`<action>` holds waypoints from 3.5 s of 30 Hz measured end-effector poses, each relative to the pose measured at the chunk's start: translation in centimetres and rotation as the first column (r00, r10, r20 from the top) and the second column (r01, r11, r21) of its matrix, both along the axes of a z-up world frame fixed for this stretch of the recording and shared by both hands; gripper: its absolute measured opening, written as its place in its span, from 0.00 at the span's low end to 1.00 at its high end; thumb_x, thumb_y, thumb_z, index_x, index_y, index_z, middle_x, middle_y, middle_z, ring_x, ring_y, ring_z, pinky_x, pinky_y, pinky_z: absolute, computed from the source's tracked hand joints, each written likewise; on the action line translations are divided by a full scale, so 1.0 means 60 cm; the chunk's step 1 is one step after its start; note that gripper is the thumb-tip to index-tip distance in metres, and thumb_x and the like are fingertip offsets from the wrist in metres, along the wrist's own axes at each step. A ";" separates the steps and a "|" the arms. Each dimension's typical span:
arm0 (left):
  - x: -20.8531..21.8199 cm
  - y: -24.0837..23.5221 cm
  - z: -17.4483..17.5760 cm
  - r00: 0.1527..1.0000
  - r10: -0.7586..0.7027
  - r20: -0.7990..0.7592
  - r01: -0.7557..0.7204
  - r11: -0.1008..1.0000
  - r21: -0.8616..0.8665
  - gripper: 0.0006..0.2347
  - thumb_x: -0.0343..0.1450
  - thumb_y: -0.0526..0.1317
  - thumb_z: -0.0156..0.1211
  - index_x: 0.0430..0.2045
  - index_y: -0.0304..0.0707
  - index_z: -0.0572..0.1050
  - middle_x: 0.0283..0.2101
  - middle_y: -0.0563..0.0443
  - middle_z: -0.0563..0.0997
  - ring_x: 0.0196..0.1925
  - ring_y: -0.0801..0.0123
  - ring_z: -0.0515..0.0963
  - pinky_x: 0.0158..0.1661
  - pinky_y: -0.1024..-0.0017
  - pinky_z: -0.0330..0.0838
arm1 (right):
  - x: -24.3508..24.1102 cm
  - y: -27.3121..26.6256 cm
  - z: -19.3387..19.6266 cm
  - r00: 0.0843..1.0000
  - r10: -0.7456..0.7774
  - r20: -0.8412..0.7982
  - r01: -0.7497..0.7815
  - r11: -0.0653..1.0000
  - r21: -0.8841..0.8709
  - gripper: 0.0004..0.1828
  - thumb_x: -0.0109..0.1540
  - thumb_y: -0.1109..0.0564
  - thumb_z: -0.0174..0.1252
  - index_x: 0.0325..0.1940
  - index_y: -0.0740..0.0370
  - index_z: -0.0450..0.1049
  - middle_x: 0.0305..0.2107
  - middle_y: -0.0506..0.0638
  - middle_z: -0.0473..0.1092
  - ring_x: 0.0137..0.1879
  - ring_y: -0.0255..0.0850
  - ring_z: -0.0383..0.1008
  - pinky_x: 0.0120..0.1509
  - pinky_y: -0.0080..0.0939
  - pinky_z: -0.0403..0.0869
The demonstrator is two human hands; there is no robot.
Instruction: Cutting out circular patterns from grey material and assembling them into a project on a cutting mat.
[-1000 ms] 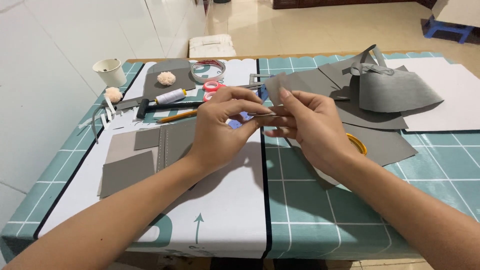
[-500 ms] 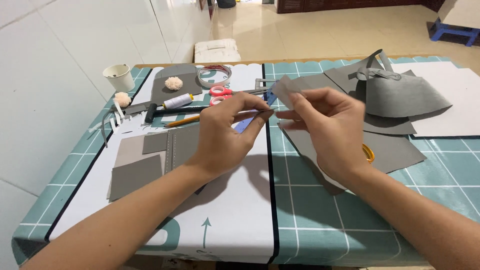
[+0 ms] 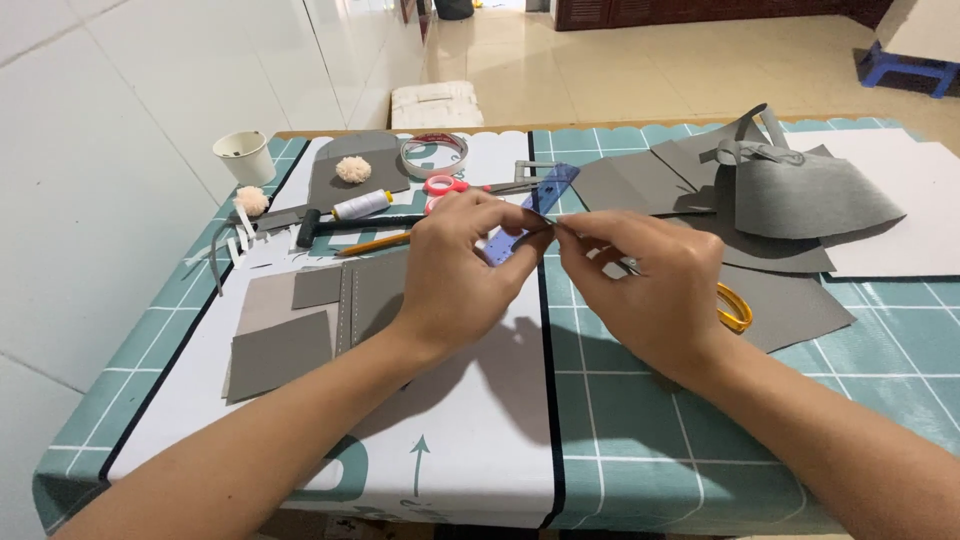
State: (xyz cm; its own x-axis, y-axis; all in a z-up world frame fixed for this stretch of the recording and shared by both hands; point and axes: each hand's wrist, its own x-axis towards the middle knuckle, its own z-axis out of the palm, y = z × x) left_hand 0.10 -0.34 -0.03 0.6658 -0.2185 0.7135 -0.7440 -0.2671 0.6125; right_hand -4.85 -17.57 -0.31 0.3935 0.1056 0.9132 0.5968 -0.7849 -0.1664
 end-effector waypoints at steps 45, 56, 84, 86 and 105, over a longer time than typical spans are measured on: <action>0.082 0.014 0.067 0.938 0.097 -0.332 0.030 0.934 0.357 0.15 0.63 0.48 0.72 0.41 0.46 0.85 0.42 0.47 0.88 0.33 0.64 0.85 0.35 0.68 0.80 | 0.032 -0.033 0.051 0.836 -0.279 -0.473 0.135 0.939 -0.315 0.11 0.61 0.55 0.64 0.47 0.58 0.83 0.34 0.57 0.80 0.37 0.51 0.82 0.38 0.44 0.80; 0.305 -0.075 0.044 0.887 0.256 -0.386 -0.007 0.840 0.542 0.12 0.64 0.49 0.62 0.37 0.53 0.85 0.39 0.57 0.87 0.54 0.58 0.84 0.54 0.60 0.77 | 0.196 -0.082 0.102 0.539 -0.324 -0.778 0.001 0.923 -0.384 0.20 0.60 0.50 0.63 0.56 0.41 0.80 0.57 0.55 0.67 0.66 0.57 0.68 0.60 0.57 0.74; 0.364 -0.114 0.039 0.840 0.326 -0.433 0.070 0.727 0.683 0.09 0.57 0.37 0.77 0.27 0.53 0.87 0.34 0.48 0.87 0.48 0.51 0.86 0.48 0.59 0.80 | 0.282 -0.057 0.068 0.496 -0.657 -0.568 -0.176 0.565 -0.806 0.29 0.65 0.54 0.60 0.69 0.30 0.67 0.58 0.50 0.59 0.68 0.51 0.58 0.63 0.51 0.64; 0.364 -0.117 0.043 0.877 0.326 -0.353 0.060 0.655 0.753 0.06 0.58 0.38 0.77 0.23 0.54 0.87 0.36 0.45 0.87 0.49 0.48 0.85 0.48 0.56 0.81 | 0.283 -0.053 0.069 0.513 -0.668 -0.539 -0.175 0.533 -0.828 0.30 0.64 0.53 0.61 0.70 0.30 0.67 0.57 0.50 0.61 0.67 0.51 0.60 0.61 0.50 0.65; 0.401 -0.094 0.038 0.920 0.360 -0.153 -0.051 0.499 0.865 0.19 0.54 0.44 0.82 0.33 0.34 0.84 0.42 0.33 0.84 0.52 0.38 0.83 0.51 0.45 0.79 | 0.289 -0.065 0.074 0.509 -0.620 -0.597 -0.220 0.577 -0.786 0.32 0.63 0.56 0.61 0.69 0.30 0.67 0.57 0.52 0.61 0.66 0.52 0.61 0.62 0.52 0.66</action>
